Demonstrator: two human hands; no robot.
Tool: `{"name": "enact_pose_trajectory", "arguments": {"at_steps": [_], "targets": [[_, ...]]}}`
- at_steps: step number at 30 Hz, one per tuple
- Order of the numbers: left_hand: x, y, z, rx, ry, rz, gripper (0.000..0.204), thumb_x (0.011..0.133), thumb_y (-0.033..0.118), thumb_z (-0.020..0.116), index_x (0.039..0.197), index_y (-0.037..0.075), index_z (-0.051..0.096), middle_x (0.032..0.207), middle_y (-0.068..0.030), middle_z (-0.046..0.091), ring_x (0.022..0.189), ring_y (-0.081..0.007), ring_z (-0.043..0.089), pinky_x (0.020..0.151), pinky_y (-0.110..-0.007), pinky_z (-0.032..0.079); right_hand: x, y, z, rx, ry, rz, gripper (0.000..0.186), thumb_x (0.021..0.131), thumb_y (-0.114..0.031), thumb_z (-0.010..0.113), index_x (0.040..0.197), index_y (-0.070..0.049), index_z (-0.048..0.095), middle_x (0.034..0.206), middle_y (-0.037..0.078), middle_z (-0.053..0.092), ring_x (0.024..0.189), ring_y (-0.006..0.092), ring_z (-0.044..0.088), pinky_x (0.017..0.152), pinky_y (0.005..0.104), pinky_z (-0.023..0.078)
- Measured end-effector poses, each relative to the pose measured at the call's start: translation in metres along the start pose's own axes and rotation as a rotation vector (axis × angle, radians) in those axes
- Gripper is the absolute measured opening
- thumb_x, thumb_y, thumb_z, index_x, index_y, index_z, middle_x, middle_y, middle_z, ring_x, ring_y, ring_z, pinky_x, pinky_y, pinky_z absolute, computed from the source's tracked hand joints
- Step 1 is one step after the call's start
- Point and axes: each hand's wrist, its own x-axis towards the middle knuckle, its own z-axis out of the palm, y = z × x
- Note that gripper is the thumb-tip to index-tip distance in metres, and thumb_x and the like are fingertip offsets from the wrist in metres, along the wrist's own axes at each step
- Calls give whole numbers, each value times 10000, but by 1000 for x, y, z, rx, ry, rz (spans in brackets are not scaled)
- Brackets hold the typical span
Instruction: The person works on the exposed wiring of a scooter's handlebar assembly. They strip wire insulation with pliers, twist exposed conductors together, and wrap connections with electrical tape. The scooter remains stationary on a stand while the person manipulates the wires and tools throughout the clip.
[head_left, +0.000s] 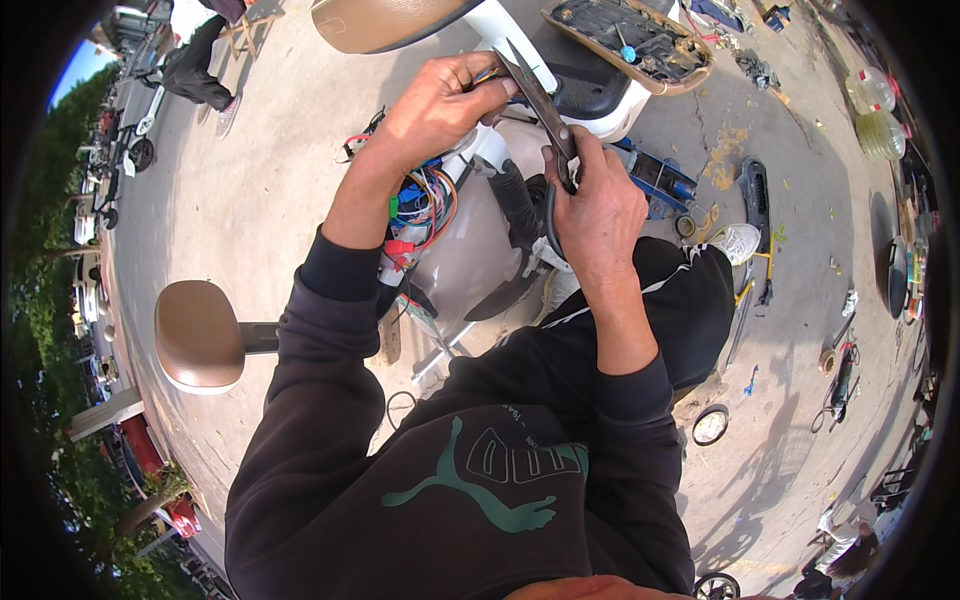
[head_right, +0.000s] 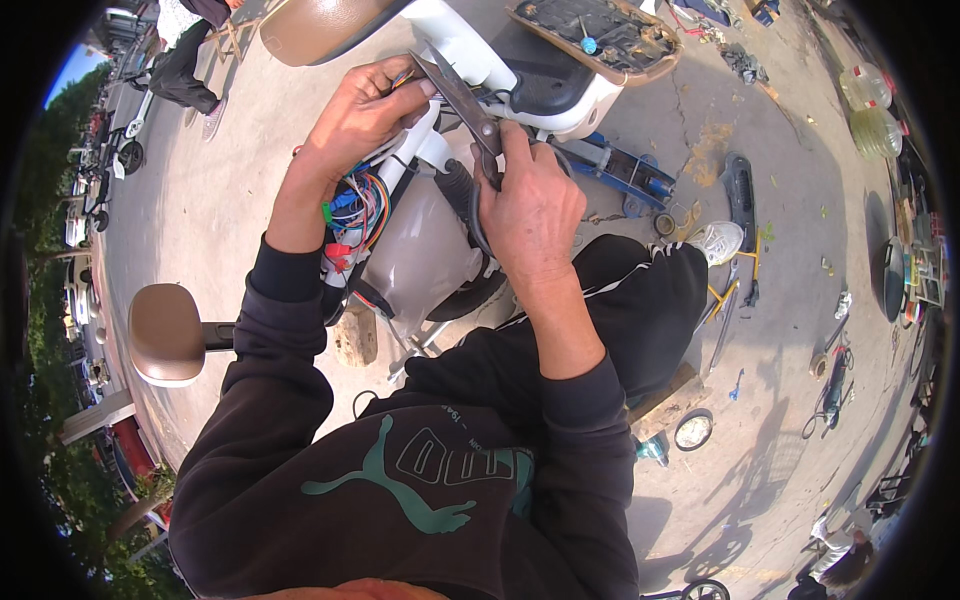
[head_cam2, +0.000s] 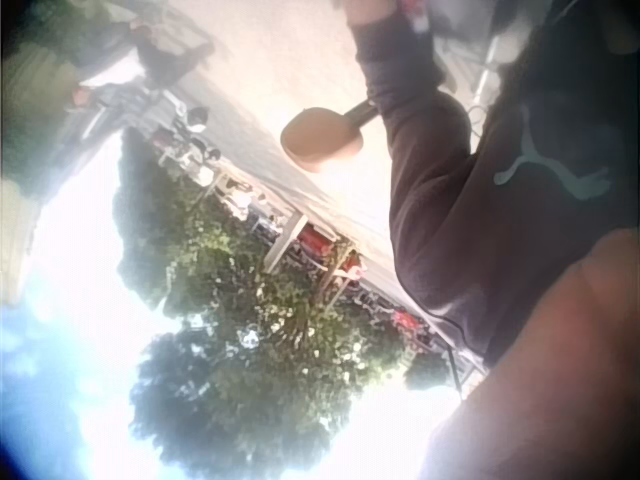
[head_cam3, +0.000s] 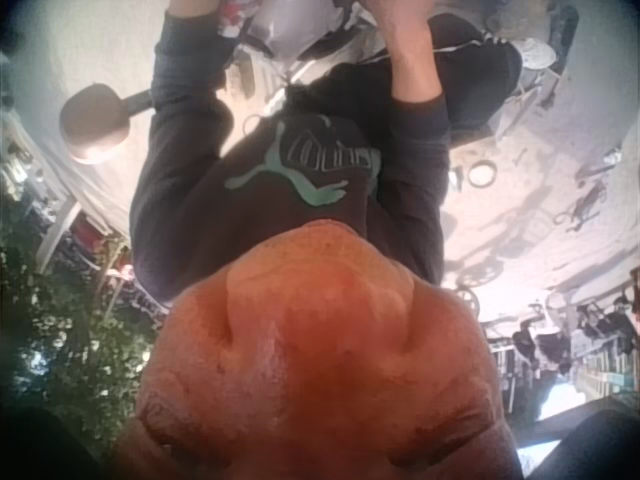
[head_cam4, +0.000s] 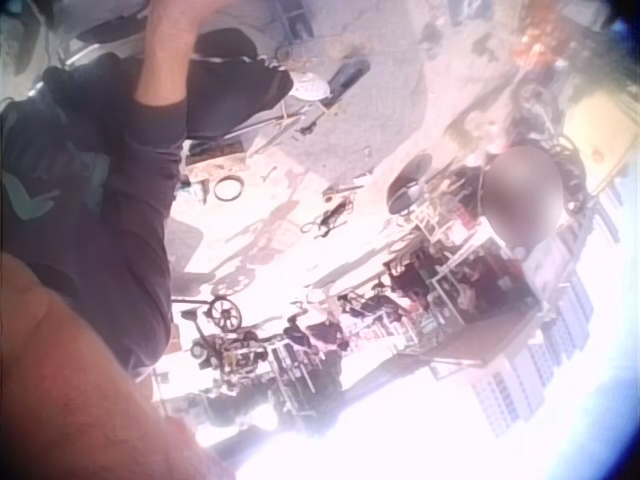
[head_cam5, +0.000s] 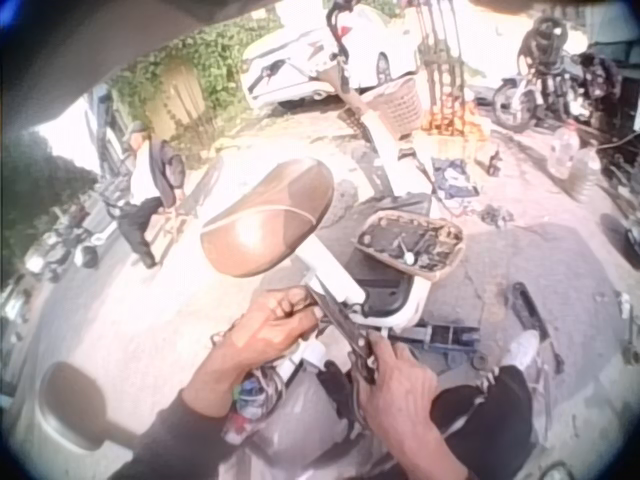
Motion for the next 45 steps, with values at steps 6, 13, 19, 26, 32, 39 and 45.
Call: {"name": "enact_pose_trajectory", "arguments": {"at_steps": [6, 13, 19, 26, 32, 39, 45], "targets": [[-4, 7, 2, -26, 25, 19, 150, 999, 205, 649, 973, 58, 660, 714, 44, 535, 609, -25, 421, 544, -220, 294, -3, 2, 4, 26, -4, 4, 371, 886, -271, 775, 1192, -93, 663, 869, 139, 694, 719, 373, 702, 621, 472, 542], [-6, 6, 1, -13, 43, 65, 154, 972, 141, 684, 1030, -1, 684, 746, -6, 618, 703, -85, 558, 671, -266, 453, -5, 0, 5, 47, 3, 17, 366, 878, -275, 790, 1174, -90, 679, 851, 133, 694, 700, 351, 696, 612, 449, 540], [-7, 10, 0, -125, 11, 19, 125, 975, 139, 675, 1036, 35, 707, 728, 28, 584, 637, -30, 461, 572, -212, 337, -3, 7, 6, -20, 4, -22, 389, 853, -275, 801, 1185, -121, 669, 847, 114, 661, 727, 355, 692, 615, 461, 541], [-8, 3, -3, -143, 4, -21, 155, 988, 165, 652, 1061, 42, 713, 735, 72, 527, 600, 2, 396, 523, -187, 269, -1, 8, 3, -54, 24, -69, 353, 892, -279, 792, 1188, -115, 690, 853, 111, 685, 704, 323, 693, 611, 419, 532], [-13, 6, -10, -285, -32, -89, 142, 954, 181, 715, 925, 42, 698, 694, 64, 525, 601, -22, 416, 540, -204, 313, -5, 6, 4, 68, 18, -76, 321, 901, -245, 787, 1163, -84, 695, 806, 110, 666, 638, 287, 645, 604, 398, 524], [-13, 10, -11, -281, -29, -103, 153, 957, 202, 712, 961, 49, 707, 669, 79, 491, 556, -13, 377, 506, -197, 282, -10, -11, 5, 551, -194, 198, 308, 921, -269, 763, 1098, -27, 696, 720, 132, 671, 609, 243, 619, 621, 357, 504], [-9, 12, -3, -261, 7, -99, 179, 978, 211, 685, 1015, 36, 688, 640, 84, 452, 511, -8, 326, 480, -194, 243, -12, 1, 19, 793, -261, 229, 332, 954, -307, 738, 1105, -12, 706, 696, 89, 654, 607, 135, 564, 620, 302, 487]]}}
